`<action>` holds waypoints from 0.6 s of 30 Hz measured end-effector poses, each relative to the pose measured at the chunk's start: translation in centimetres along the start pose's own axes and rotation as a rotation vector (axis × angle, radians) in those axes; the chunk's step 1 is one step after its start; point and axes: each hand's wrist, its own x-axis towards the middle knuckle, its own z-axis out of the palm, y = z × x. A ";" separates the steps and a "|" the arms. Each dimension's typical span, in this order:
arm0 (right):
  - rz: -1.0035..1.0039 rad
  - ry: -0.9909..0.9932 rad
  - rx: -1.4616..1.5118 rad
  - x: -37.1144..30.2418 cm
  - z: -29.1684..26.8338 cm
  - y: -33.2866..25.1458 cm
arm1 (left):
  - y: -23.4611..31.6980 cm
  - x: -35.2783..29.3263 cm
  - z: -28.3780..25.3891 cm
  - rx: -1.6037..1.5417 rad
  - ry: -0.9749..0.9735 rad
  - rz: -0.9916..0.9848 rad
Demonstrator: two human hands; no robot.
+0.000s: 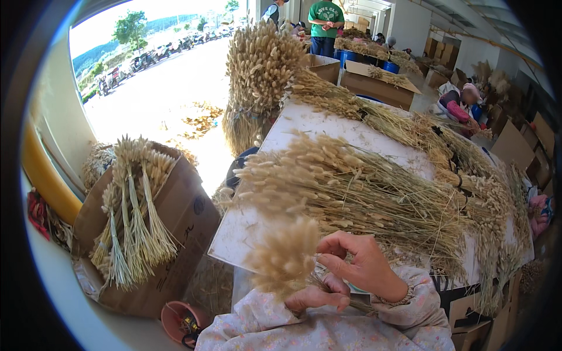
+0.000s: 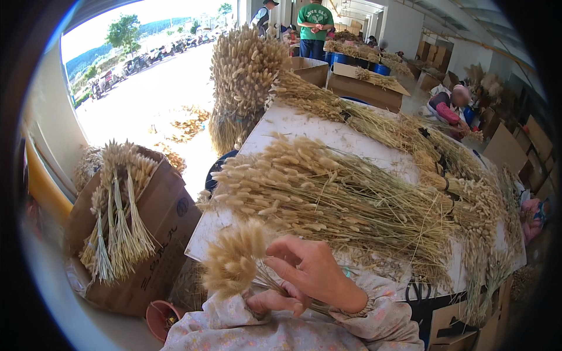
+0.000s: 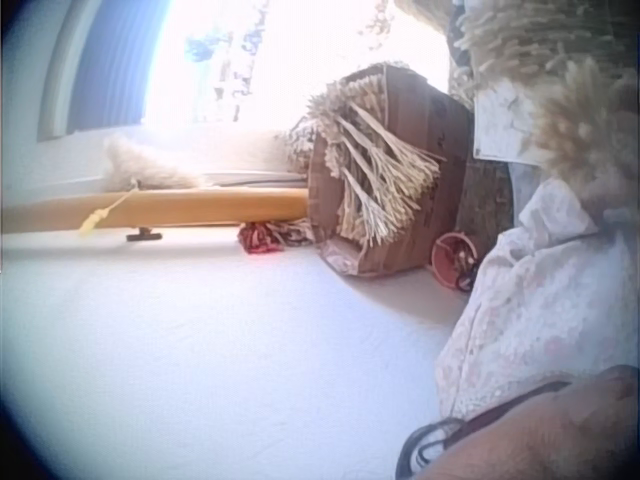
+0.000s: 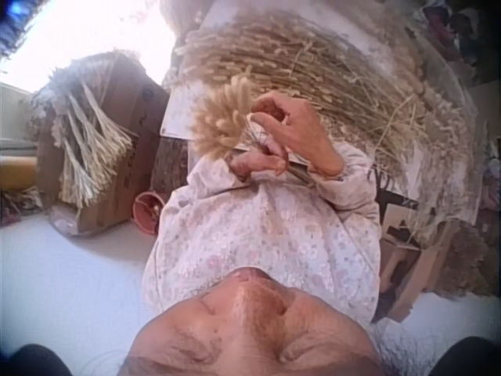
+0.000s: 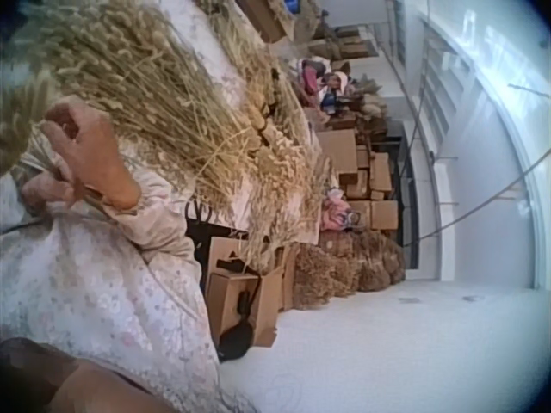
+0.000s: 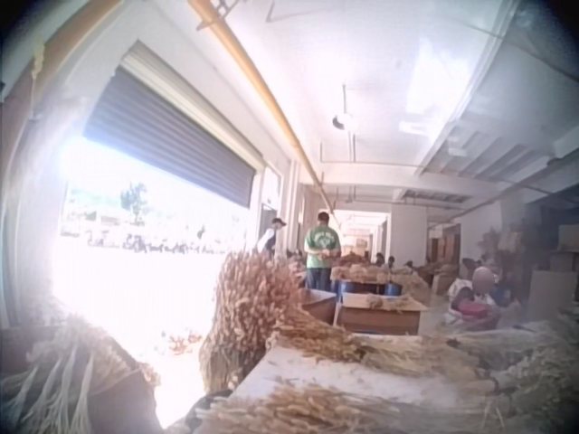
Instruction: The person repeatedly picks up dried plant stalks from a table, aligns them, and trims the ends with scissors. The trimmed stalks are placed into a cardboard box beside the table. The person continues this cycle throughout the clip.
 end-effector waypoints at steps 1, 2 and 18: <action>0.018 -0.016 0.003 0.1 0.2 0.1 | -0.5 0.2 0.2 -0.033 0.032 -0.025; 0.054 -0.035 -0.001 0.1 0.4 0.1 | -0.9 0.3 0.4 -0.066 0.065 -0.048; -0.110 0.081 -0.088 -0.5 0.9 0.1 | -11.5 -1.4 -1.7 -0.181 -0.064 0.054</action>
